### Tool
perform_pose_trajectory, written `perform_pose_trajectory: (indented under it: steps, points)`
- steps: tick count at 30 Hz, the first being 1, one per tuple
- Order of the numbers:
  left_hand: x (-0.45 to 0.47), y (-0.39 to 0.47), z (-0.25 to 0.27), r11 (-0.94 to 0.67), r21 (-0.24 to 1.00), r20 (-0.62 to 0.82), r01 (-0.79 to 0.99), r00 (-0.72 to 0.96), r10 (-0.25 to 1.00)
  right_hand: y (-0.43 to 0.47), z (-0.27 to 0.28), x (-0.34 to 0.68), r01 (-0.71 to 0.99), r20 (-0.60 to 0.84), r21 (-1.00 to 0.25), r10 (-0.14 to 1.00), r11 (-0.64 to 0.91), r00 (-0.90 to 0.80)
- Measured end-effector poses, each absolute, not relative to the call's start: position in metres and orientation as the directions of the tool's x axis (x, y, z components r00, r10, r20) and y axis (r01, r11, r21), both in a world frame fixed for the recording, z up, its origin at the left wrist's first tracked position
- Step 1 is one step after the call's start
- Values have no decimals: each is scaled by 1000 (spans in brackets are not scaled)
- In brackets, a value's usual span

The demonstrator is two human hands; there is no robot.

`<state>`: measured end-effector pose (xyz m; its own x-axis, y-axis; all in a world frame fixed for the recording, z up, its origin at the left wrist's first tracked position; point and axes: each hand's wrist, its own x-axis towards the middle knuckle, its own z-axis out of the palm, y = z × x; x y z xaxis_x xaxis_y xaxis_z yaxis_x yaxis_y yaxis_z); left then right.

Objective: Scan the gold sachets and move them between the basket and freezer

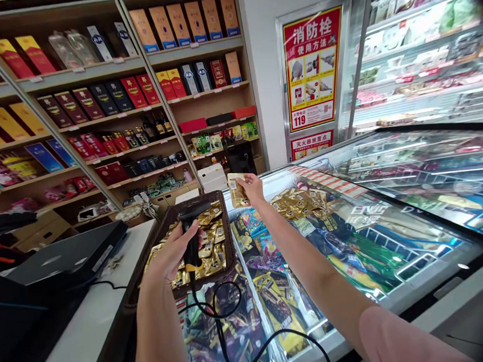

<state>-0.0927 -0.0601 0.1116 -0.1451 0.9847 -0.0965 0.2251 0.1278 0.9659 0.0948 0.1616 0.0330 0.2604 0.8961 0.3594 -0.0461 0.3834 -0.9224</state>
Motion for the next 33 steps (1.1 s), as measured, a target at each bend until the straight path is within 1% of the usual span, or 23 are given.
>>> perform_pose_trajectory:
  steps: [2,5,8,10,14,18,24,28,31,33]
  points:
    - [-92,-60,111,145,964,-123,222,-110,986,161,40,104,-18,432,-895,878,445,207]
    - [-88,-62,111,172,956,-161,239,-64,985,157,48,118,82,555,-832,819,549,143]
    - [-84,-62,110,165,947,-164,276,-27,986,153,55,127,212,613,-781,786,587,84]
    - [-83,-61,109,145,942,-155,303,9,988,151,59,130,299,627,-746,779,595,14]
    - [-79,-61,109,102,933,-119,344,28,992,145,64,132,417,587,-696,798,584,-137]
    - [-75,-62,112,100,918,-110,384,5,994,139,66,133,449,550,-674,804,586,-224]
    - [-69,-64,117,94,916,-110,391,19,994,132,70,135,467,528,-675,816,572,-236]
    - [-67,-63,118,120,923,-128,365,-1,992,136,69,134,519,514,-649,823,557,-241]
    - [-68,-63,119,144,924,-153,353,-4,988,146,59,142,632,434,-605,866,484,-248]
    - [-70,-63,119,159,915,-172,370,2,985,152,47,155,767,325,-525,920,369,-220]
